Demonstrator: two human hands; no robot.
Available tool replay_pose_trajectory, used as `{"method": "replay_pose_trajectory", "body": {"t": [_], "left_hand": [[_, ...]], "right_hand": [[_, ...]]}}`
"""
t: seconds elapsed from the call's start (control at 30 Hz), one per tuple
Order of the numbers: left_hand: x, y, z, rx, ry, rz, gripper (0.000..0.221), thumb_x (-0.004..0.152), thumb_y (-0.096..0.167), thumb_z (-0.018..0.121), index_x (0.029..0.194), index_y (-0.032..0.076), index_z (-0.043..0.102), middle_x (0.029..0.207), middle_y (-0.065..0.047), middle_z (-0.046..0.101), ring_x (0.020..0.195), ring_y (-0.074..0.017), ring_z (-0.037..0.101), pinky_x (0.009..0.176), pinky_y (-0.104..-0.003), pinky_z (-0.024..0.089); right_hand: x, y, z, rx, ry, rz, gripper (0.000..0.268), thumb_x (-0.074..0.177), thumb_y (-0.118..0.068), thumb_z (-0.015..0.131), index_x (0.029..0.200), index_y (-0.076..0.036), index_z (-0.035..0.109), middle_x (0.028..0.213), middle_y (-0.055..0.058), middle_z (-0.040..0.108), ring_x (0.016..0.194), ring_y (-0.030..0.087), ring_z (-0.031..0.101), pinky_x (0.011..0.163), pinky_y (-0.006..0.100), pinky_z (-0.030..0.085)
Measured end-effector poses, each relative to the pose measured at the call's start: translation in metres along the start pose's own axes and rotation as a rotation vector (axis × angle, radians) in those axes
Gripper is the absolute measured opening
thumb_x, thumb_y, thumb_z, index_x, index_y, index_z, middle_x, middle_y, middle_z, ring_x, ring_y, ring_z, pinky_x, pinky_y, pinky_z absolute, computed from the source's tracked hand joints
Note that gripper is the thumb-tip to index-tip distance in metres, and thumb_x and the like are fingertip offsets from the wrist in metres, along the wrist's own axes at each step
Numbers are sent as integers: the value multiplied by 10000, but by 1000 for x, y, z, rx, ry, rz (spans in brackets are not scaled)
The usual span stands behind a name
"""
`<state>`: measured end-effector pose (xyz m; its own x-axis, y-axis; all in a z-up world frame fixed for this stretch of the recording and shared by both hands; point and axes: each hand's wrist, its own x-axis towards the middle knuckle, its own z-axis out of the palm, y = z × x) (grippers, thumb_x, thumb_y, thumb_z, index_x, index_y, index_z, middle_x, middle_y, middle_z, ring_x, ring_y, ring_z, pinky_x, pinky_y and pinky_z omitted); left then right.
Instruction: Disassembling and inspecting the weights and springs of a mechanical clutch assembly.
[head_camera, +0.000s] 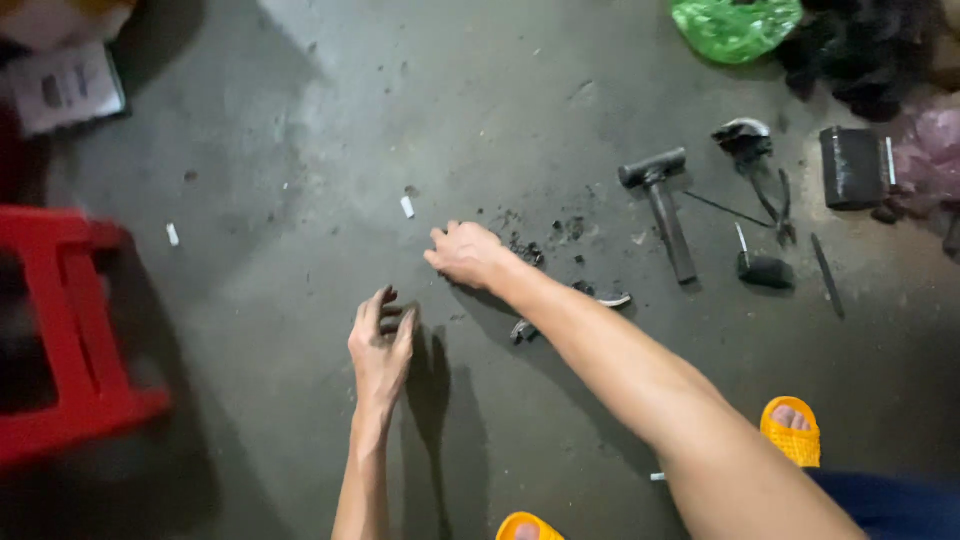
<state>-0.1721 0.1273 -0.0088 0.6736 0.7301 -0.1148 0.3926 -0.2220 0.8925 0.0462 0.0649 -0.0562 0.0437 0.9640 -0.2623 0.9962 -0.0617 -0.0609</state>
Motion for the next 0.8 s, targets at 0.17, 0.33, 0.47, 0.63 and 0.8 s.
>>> {"method": "replay_pose_trajectory", "body": {"t": [0.17, 0.33, 0.47, 0.63, 0.8], "left_hand": [[-1, 14, 1, 110, 11, 82, 440, 885, 96, 743, 1299, -8, 637, 1189, -155, 696, 918, -236, 748, 747, -357, 611], [-6, 58, 36, 140, -43, 153, 425, 901, 101, 734, 1303, -1, 641, 1190, -154, 700, 961, -237, 741, 780, -353, 618], [-8, 107, 83, 219, -170, 252, 438, 894, 116, 744, 1307, 29, 628, 1175, -152, 704, 931, -247, 742, 767, -359, 607], [0, 175, 121, 384, -348, 351, 467, 862, 160, 764, 1295, 58, 620, 1149, -152, 705, 949, -273, 737, 764, -380, 600], [24, 260, 141, 867, -493, 445, 586, 835, 223, 731, 1375, 89, 548, 1245, -185, 620, 1106, -387, 625, 903, -448, 534]], "right_hand": [[-31, 4, -16, 148, 118, 66, 160, 880, -129, 636, 1014, -50, 675, 989, 212, 656, 853, 386, 711, 695, 483, 587], [-105, 35, -60, 314, 190, 126, 203, 793, -57, 687, 995, -34, 689, 889, 222, 704, 857, 417, 716, 749, 506, 580], [-190, 80, -93, 580, 160, 223, 303, 698, -54, 734, 1000, -46, 722, 910, 202, 731, 907, 411, 709, 800, 510, 562], [-300, 179, -78, 656, 164, 385, 337, 700, -153, 780, 1018, -49, 738, 961, 207, 740, 943, 388, 721, 826, 483, 579], [-395, 313, -18, 636, 254, 850, 382, 662, -224, 835, 993, -43, 775, 898, 249, 740, 880, 392, 744, 794, 468, 604]]}}
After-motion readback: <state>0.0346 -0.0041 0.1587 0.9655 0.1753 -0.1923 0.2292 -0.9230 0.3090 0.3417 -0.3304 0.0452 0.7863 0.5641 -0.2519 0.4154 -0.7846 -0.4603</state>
